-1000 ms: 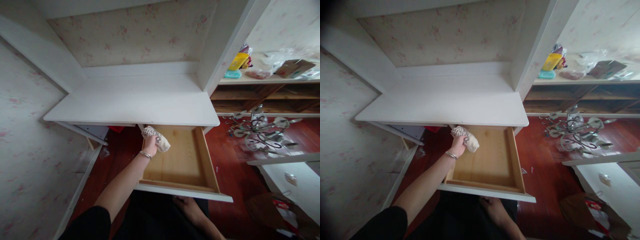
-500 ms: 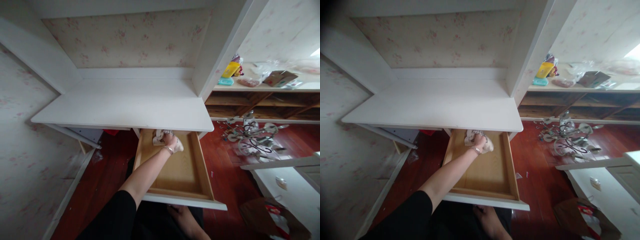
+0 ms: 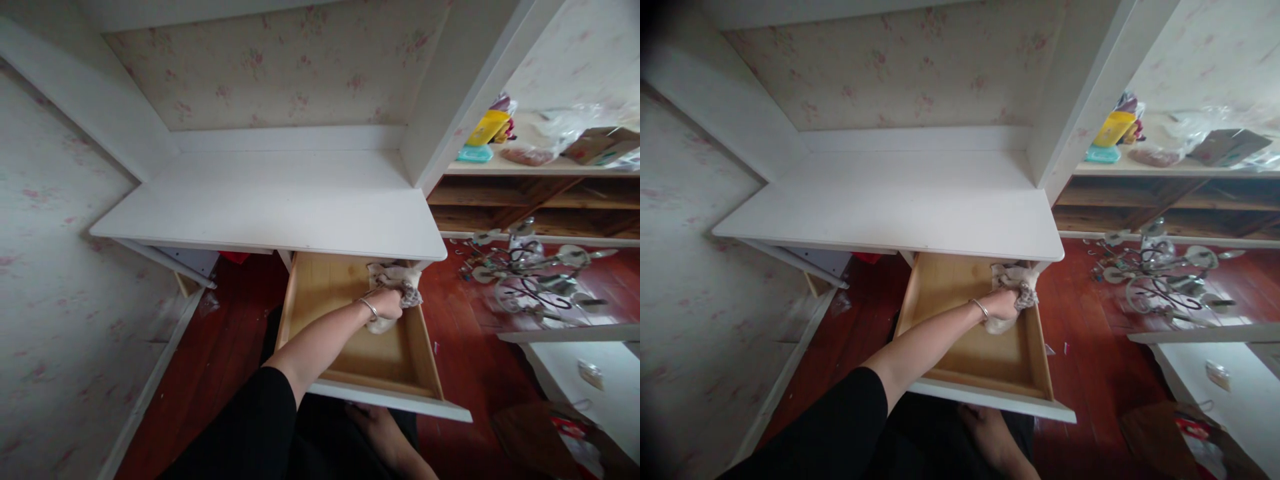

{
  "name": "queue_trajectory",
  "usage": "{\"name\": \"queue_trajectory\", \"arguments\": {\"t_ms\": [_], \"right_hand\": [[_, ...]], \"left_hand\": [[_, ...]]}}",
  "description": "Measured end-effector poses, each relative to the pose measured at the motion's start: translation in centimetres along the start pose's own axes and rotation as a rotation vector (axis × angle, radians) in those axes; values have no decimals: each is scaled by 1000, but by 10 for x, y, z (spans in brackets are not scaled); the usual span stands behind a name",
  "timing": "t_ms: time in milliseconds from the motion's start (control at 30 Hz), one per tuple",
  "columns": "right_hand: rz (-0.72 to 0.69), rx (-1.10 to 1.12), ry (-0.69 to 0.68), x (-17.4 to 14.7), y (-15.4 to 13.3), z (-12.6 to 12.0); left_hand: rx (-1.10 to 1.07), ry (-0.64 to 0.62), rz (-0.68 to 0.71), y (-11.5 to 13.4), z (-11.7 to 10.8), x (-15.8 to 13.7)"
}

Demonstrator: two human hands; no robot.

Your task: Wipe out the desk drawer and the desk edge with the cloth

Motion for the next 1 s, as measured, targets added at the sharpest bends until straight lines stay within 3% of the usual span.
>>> {"name": "queue_trajectory", "arguments": {"t_ms": [267, 367, 500, 633, 767, 867, 1000], "right_hand": [[-27, -55, -3, 5, 3, -1], [-20, -91, 13, 4, 0, -3], [-41, -57, 14, 4, -2, 0], [-34, -20, 2, 4, 3, 2], [-16, -19, -13, 3, 6, 4], [-21, -40, 0, 4, 8, 3], [-80, -58, 20, 4, 2, 4]], "left_hand": [[255, -394, 233, 34, 64, -82], [341, -461, 307, 34, 75, -104], [388, -416, 287, 6, 55, -137], [499, -275, 180, -46, 21, -182], [692, -189, 47, -92, 2, -217], [915, -178, 25, -110, -7, -219], [1071, -105, 39, -121, -39, -188]]}}
Point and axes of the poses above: each hand's wrist, its own x-axis towards the middle knuckle, its own z-axis out of the palm, y = z × x, the point moved 7 cm from there along x, towards the middle knuckle, and after that the axes turned 4 degrees about x, right-handed, at the moved point
